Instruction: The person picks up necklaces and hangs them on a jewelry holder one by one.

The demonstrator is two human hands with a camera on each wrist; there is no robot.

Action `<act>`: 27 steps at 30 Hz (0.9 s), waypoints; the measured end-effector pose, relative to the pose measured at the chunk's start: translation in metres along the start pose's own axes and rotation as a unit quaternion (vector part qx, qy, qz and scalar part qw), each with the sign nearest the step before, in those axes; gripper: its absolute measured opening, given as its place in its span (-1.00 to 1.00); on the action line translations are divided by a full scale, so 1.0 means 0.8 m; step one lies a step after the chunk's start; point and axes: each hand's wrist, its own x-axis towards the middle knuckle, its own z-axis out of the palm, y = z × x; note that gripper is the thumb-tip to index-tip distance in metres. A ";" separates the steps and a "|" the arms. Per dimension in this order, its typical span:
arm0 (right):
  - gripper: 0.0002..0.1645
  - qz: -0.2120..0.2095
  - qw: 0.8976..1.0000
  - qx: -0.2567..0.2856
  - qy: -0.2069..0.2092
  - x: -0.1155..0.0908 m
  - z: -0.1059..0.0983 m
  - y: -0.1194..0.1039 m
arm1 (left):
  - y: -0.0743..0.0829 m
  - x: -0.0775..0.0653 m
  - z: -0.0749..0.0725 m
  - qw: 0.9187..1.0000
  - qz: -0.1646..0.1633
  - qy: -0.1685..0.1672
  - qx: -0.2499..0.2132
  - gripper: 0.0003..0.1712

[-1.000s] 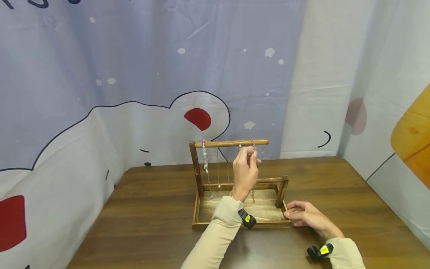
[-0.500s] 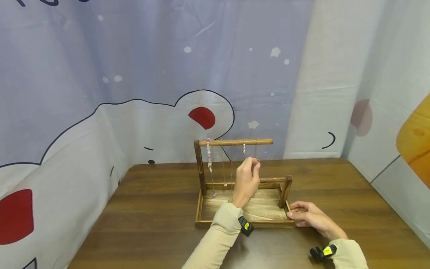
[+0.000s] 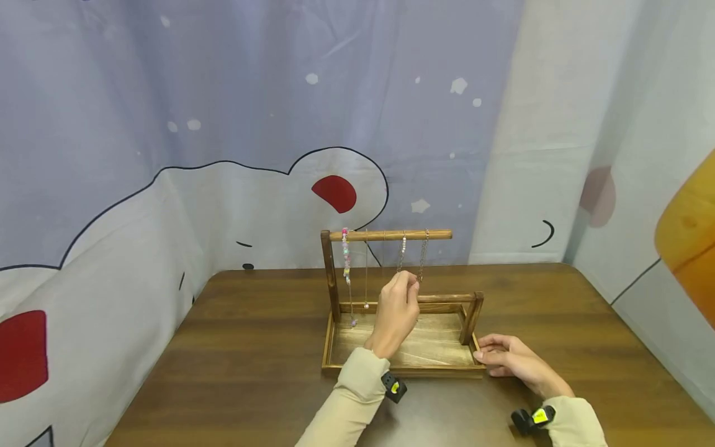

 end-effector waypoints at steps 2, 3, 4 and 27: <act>-0.35 0.001 1.000 0.002 -0.006 0.001 0.003 0.001 | -0.003 -0.008 -0.008 1.000 0.013 0.006 -0.007 -0.94; -0.35 0.000 1.000 0.002 -0.008 0.001 0.003 0.001 | -0.003 -0.012 -0.013 1.000 0.021 0.012 -0.007 -0.93; -0.35 -0.002 1.000 0.001 -0.009 0.002 0.004 0.002 | -0.004 -0.015 -0.018 0.999 0.030 0.021 -0.006 -0.93; -0.41 -0.058 0.981 -0.177 0.055 -0.031 -0.008 -0.040 | -0.084 -0.094 -0.210 0.990 0.060 0.008 0.127 -0.60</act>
